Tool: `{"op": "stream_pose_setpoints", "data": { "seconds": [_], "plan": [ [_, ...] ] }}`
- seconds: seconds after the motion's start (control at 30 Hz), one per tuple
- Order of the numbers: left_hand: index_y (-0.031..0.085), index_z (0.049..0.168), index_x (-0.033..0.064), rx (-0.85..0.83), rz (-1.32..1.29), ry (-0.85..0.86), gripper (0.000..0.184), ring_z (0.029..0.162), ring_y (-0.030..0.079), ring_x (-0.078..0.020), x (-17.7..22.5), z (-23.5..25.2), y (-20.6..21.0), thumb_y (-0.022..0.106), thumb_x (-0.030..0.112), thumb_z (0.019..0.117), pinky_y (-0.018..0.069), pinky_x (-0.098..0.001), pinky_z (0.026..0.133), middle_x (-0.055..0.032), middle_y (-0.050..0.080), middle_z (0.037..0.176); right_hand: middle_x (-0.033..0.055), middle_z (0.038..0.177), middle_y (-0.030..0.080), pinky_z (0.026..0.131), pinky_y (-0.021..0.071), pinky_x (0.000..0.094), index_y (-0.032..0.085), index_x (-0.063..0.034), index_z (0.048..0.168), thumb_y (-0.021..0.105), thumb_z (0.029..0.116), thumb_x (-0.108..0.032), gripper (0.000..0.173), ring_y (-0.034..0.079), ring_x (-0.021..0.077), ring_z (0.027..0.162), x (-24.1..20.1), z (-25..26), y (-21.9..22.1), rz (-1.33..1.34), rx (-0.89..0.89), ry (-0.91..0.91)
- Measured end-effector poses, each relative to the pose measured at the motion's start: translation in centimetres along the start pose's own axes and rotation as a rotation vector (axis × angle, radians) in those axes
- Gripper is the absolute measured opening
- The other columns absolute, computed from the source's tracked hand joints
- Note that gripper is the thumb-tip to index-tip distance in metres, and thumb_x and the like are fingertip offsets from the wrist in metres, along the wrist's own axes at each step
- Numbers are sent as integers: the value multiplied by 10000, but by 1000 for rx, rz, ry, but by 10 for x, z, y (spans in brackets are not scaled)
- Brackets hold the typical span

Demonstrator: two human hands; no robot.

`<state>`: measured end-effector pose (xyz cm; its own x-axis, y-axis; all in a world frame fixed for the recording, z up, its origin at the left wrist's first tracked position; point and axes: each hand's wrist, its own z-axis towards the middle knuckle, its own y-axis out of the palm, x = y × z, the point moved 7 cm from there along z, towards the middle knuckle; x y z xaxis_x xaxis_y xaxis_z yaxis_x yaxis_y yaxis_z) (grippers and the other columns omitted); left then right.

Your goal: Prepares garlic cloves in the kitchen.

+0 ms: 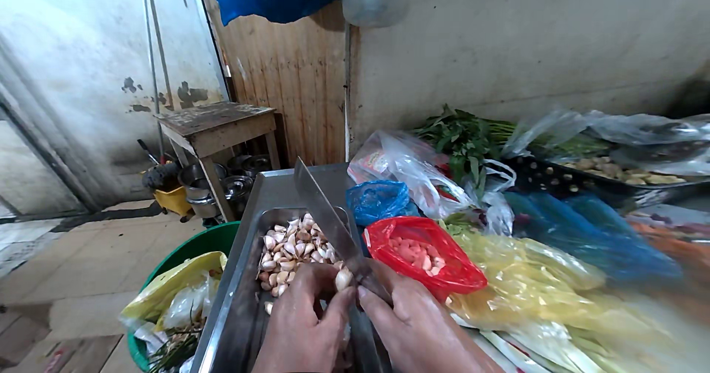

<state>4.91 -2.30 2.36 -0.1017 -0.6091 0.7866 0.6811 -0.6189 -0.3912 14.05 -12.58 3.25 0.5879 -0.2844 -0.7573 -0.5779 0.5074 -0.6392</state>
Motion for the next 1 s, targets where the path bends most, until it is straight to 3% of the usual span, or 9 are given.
{"op": "stream_pose_setpoints", "data": {
  "seconds": [0.27, 0.37, 0.47, 0.53, 0.67, 0.73, 0.8, 0.87, 1.0],
  "plan": [
    [685, 1055, -12, 72, 373, 377, 209, 713, 687, -130, 13, -6, 2, 667, 170, 955, 577, -254, 661, -100, 722, 852, 164, 1053, 708, 854, 539, 518, 600, -70, 1354, 450, 1011, -148, 382, 693, 309, 971, -3, 0, 1, -69, -40, 19],
    [679, 1103, -41, -8, 166, 222, 213, 764, 709, -103, 6, -2, -2, 654, 122, 969, 601, -246, 714, -104, 730, 909, 138, 1007, 704, 819, 546, 476, 604, -77, 1353, 459, 1023, -170, 372, 688, 265, 910, 1, 2, 1, -13, -67, 36],
    [687, 1152, -22, -92, -139, -4, 222, 792, 710, -62, -7, 5, -6, 628, 133, 1004, 606, -224, 709, -49, 736, 970, 36, 823, 624, 628, 512, 334, 603, -87, 1321, 487, 1028, -190, 332, 585, 128, 645, 11, 4, 3, 154, -104, 100],
    [693, 1211, 19, -143, -207, -60, 254, 800, 694, -36, -14, 7, -6, 574, 161, 1039, 586, -203, 688, -6, 738, 995, -20, 755, 585, 559, 491, 273, 601, -94, 1277, 502, 1020, -187, 291, 540, 70, 563, 14, 4, 4, 255, -108, 132],
    [644, 1302, -39, -180, 10, 98, 403, 831, 663, -110, -9, 6, -1, 443, 238, 1089, 563, -261, 716, -121, 704, 1044, -8, 792, 614, 566, 505, 275, 596, -92, 1267, 503, 1018, -181, 281, 560, 76, 576, 15, 6, 6, 235, -100, 129],
    [642, 1291, -33, -174, 87, 103, 414, 864, 660, -144, -9, 6, 1, 509, 279, 1052, 563, -294, 762, -139, 687, 1050, 25, 840, 650, 606, 527, 315, 599, -87, 1279, 508, 1022, -192, 292, 597, 111, 618, 12, 5, 7, 176, -116, 131],
    [660, 1257, -1, -126, 65, 51, 367, 858, 647, -108, -12, 7, -3, 579, 271, 1024, 554, -257, 758, -97, 679, 1036, 31, 834, 638, 612, 523, 326, 598, -91, 1284, 503, 1024, -197, 296, 591, 121, 620, 12, 5, 9, 165, -127, 137],
    [683, 1218, 14, -87, -44, 9, 298, 785, 655, -56, -16, 8, -6, 534, 218, 1059, 564, -211, 676, -48, 690, 996, 10, 798, 615, 584, 508, 302, 597, -94, 1277, 507, 1029, -199, 284, 570, 102, 592, 14, 5, 9, 206, -126, 150],
    [650, 1235, 38, -186, -336, -169, 276, 779, 683, -68, -23, 8, -2, 495, 201, 1075, 596, -233, 670, 9, 695, 990, -23, 775, 617, 547, 502, 259, 597, -102, 1229, 510, 1020, -192, 243, 562, 64, 557, 14, 5, 9, 262, -123, 147]
  ]
}}
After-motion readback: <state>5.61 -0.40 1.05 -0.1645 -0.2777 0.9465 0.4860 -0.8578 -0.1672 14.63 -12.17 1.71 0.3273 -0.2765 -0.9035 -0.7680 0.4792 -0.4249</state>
